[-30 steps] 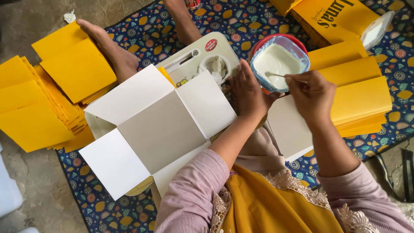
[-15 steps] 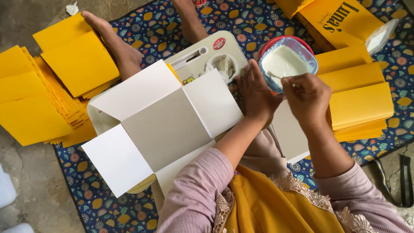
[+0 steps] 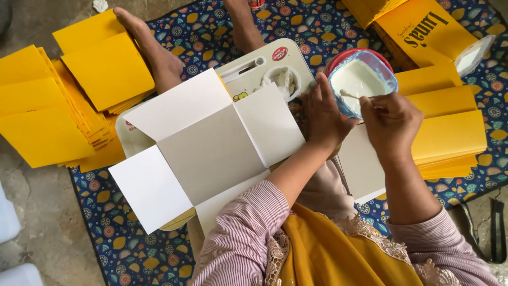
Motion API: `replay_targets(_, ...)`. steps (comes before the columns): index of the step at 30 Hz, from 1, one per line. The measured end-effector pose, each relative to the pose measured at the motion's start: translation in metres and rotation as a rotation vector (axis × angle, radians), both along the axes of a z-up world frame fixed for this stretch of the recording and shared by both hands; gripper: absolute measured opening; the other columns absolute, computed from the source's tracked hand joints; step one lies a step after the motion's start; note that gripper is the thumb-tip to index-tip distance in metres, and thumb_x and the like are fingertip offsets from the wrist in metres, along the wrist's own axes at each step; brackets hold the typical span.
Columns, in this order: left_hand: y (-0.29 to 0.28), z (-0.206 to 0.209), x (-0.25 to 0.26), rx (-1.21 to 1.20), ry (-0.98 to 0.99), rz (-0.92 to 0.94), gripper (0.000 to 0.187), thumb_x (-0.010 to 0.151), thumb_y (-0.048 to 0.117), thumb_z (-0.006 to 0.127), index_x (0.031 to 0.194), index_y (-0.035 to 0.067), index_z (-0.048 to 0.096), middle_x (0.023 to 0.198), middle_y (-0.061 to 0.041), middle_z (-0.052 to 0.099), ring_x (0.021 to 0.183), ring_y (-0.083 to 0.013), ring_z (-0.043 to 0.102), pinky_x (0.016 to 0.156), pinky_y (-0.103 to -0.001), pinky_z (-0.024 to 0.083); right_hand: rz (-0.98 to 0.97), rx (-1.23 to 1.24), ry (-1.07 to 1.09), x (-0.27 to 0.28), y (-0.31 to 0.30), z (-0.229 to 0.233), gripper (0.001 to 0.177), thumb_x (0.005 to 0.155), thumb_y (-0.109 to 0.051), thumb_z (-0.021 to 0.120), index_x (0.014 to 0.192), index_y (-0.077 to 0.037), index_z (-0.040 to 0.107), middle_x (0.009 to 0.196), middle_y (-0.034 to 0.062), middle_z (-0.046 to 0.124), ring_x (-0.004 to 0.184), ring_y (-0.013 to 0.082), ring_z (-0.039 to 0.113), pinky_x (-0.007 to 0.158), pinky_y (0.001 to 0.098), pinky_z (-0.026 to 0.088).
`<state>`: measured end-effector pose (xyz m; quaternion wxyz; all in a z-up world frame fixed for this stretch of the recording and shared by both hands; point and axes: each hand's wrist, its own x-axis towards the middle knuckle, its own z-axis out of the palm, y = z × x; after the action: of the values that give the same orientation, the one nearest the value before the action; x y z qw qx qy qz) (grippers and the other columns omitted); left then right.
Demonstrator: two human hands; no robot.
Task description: The person sits on a mat on the floor and applies glue with a small stick to white paper inserts, then folds and presses yellow paper around them to assemble envelopes, working through a stack of pre-cut papers.
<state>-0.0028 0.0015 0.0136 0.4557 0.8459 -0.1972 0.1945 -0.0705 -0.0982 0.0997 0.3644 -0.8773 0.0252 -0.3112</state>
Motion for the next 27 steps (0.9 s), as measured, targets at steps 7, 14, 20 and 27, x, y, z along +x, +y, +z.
replay_targets(7,0.002,-0.001,-0.002,-0.028,-0.068,-0.010,0.137,0.072,0.034,0.085,0.164,0.011,-0.015,0.160,-0.029,0.031,0.139,-0.0455,0.048,0.120,-0.065,0.034,0.028,-0.089,-0.021,-0.026,-0.001,0.003,0.031,0.094,0.019,0.088,0.083,0.006,0.061,0.073,0.0108,0.057,0.059,0.0170,0.042,0.056,0.0313,0.033)
replay_targets(14,-0.002,0.003,-0.010,0.066,0.016,-0.050,0.143,0.066,0.028,0.086,0.161,0.010,-0.019,0.163,-0.034,0.017,0.147,-0.0532,0.030,0.120,-0.066,0.027,-0.036,0.191,0.013,-0.024,-0.019,-0.014,0.029,0.109,0.014,0.081,0.091,0.008,0.059,0.092,0.0197,0.069,0.066,0.0145,0.052,0.060,0.0251,0.043)
replay_targets(20,0.019,0.074,-0.062,-0.363,0.554,-0.183,0.112,0.077,0.008,0.064,0.153,-0.011,-0.017,0.154,-0.039,0.025,0.139,-0.0469,0.036,0.115,-0.046,0.035,-0.030,0.071,-0.019,-0.044,-0.005,-0.013,0.031,0.103,0.017,0.082,0.085,0.007,0.058,0.079,0.0115,0.059,0.062,0.0138,0.037,0.057,0.0287,0.032)
replay_targets(27,0.100,0.110,-0.105,-0.542,1.106,-0.597,0.078,0.089,0.023,0.057,0.156,-0.003,0.025,0.139,-0.026,0.052,0.130,-0.0333,0.054,0.105,-0.041,0.048,-0.046,0.060,-0.067,-0.051,-0.007,-0.013,0.019,0.106,0.020,0.080,0.095,0.013,0.065,0.078,0.0110,0.057,0.064,0.0154,0.040,0.060,0.0290,0.035)
